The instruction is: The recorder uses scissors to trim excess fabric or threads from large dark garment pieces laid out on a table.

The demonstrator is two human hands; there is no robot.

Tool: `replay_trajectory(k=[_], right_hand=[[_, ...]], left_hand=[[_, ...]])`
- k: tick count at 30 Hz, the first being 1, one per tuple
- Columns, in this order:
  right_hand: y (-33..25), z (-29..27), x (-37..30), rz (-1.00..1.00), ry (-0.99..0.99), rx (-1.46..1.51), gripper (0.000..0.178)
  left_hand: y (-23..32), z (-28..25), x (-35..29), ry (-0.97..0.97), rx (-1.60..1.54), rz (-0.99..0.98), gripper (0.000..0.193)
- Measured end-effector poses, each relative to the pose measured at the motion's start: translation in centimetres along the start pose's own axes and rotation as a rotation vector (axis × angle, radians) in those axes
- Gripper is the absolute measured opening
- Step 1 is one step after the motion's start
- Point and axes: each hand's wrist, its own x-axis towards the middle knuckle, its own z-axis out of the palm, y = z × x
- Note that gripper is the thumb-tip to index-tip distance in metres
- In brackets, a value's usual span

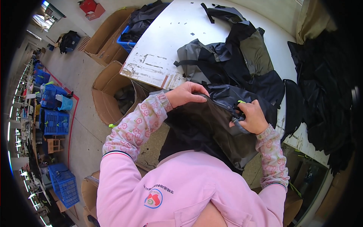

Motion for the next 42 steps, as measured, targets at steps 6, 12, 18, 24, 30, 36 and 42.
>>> replay_trajectory(k=[6, 12, 18, 24, 30, 36, 42], right_hand=[[0.4, 0.5, -0.4, 0.011, -0.004, -0.051, 0.049], [0.4, 0.4, -0.5, 0.02, -0.002, -0.041, 0.051], [-1.0, 0.0, 0.0, 0.002, 0.009, -0.004, 0.053], [-0.6, 0.5, 0.0, -0.006, 0.012, -0.003, 0.051], [-0.1, 0.7, -0.3, 0.003, -0.031, -0.042, 0.05], [-1.3, -0.1, 0.0, 0.011, -0.039, 0.02, 0.056], [-1.6, 0.3, -0.1, 0.014, 0.007, 0.034, 0.056]], left_hand=[[-0.1, -0.1, -0.1, -0.006, -0.016, -0.001, 0.019], [0.0, -0.1, -0.1, -0.019, 0.014, 0.0, 0.02], [0.3, 0.2, 0.0, -0.042, 0.084, 0.017, 0.021], [0.3, 0.1, -0.1, -0.054, 0.101, 0.014, 0.023], [1.1, 0.2, -0.5, -0.097, 0.152, -0.002, 0.027], [0.9, 0.0, -0.4, -0.094, 0.248, -0.011, 0.025], [1.0, 0.3, -0.5, -0.079, 0.287, 0.007, 0.024]])
